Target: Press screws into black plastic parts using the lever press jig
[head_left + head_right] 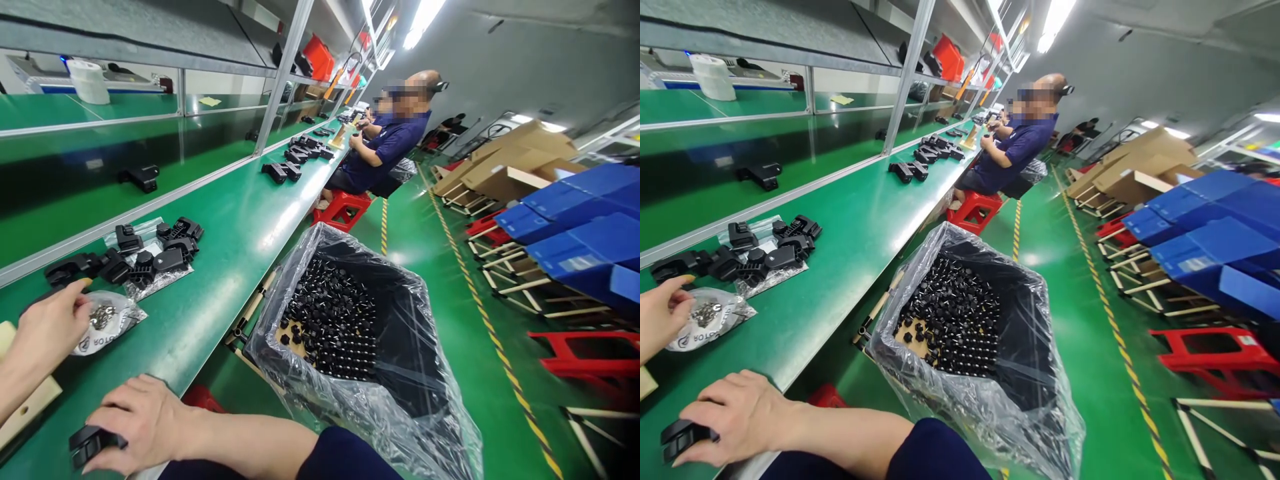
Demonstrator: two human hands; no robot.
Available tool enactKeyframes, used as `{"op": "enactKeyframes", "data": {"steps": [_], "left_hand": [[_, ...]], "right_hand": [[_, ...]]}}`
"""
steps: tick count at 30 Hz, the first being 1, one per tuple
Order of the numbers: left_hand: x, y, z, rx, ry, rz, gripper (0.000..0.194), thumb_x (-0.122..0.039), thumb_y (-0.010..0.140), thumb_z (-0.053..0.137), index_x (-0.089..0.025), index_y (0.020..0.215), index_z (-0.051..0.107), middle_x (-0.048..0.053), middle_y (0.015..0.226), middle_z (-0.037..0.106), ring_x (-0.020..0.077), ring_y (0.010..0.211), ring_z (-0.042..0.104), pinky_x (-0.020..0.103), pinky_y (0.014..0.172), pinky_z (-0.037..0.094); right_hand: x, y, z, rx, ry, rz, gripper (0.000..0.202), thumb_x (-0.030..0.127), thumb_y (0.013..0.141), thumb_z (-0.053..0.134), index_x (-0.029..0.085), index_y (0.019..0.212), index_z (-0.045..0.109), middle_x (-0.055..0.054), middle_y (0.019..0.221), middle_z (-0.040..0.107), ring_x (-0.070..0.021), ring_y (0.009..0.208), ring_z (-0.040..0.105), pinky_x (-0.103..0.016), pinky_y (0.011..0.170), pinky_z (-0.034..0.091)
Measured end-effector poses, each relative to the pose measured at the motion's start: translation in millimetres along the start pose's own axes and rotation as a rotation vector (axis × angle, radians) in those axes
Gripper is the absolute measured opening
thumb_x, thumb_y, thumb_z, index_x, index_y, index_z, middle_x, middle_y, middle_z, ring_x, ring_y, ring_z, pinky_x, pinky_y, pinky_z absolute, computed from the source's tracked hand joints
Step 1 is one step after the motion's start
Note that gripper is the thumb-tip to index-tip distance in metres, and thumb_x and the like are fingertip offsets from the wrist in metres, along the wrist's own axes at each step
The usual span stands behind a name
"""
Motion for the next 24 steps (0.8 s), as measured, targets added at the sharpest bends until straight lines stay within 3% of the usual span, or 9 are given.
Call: {"op": "enactKeyframes", "data": {"steps": [5, 9, 15, 24], "left_hand": [[4.4, 2.5, -5.2, -0.040, -0.220, -0.083, 0.022, -0.025, 0.074, 0.050, -0.025, 0.092, 0.062, -0.003, 0.071, 0.068, 0.0205, 0.068, 0.061, 0.025, 0.067, 0.038], [4.4, 0.2, -18.8, -0.116, -0.590, -0.188, 0.017, -0.019, 0.063, 0.056, -0.020, 0.079, 0.063, -0.001, 0.061, 0.060, 0.0211, 0.065, 0.057, 0.030, 0.071, 0.039], [14.9, 8.2, -14.0, -0.078, -0.872, -0.314, 0.027, -0.013, 0.059, 0.059, -0.014, 0.086, 0.063, -0.004, 0.056, 0.059, 0.0124, 0.049, 0.055, 0.025, 0.057, 0.045], [29.0, -22.5, -15.0, -0.094, -1.349, -0.555, 0.022, -0.003, 0.065, 0.068, -0.012, 0.080, 0.056, 0.002, 0.059, 0.067, 0.0126, 0.051, 0.064, 0.028, 0.060, 0.058]], "right_hand": [[0.5, -0.4, -7.7, -0.044, -0.025, -0.027, 0.055, 0.072, 0.082, 0.052, 0.020, 0.098, 0.060, 0.003, 0.078, 0.063, -0.0105, 0.065, 0.057, -0.026, 0.061, 0.046], [4.6, 4.2, -26.6, -0.055, 0.048, -0.035, 0.047, 0.062, 0.087, 0.055, 0.017, 0.100, 0.059, -0.002, 0.084, 0.065, -0.0129, 0.072, 0.059, -0.028, 0.065, 0.048], [-0.7, 18.8, -43.2, -0.030, 0.183, -0.009, 0.035, 0.046, 0.089, 0.058, 0.015, 0.106, 0.058, -0.010, 0.093, 0.065, -0.0204, 0.080, 0.059, -0.035, 0.068, 0.050], [3.6, 29.4, -46.8, -0.065, 0.184, -0.038, 0.029, 0.033, 0.091, 0.057, 0.012, 0.110, 0.058, -0.013, 0.094, 0.063, -0.0224, 0.084, 0.060, -0.038, 0.071, 0.056]]}}
Point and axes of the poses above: each hand's wrist, its own y-axis towards the middle knuckle, its own z-axis out of the palm, x = y × z, the point moved 7 cm from there along y, towards the middle knuckle
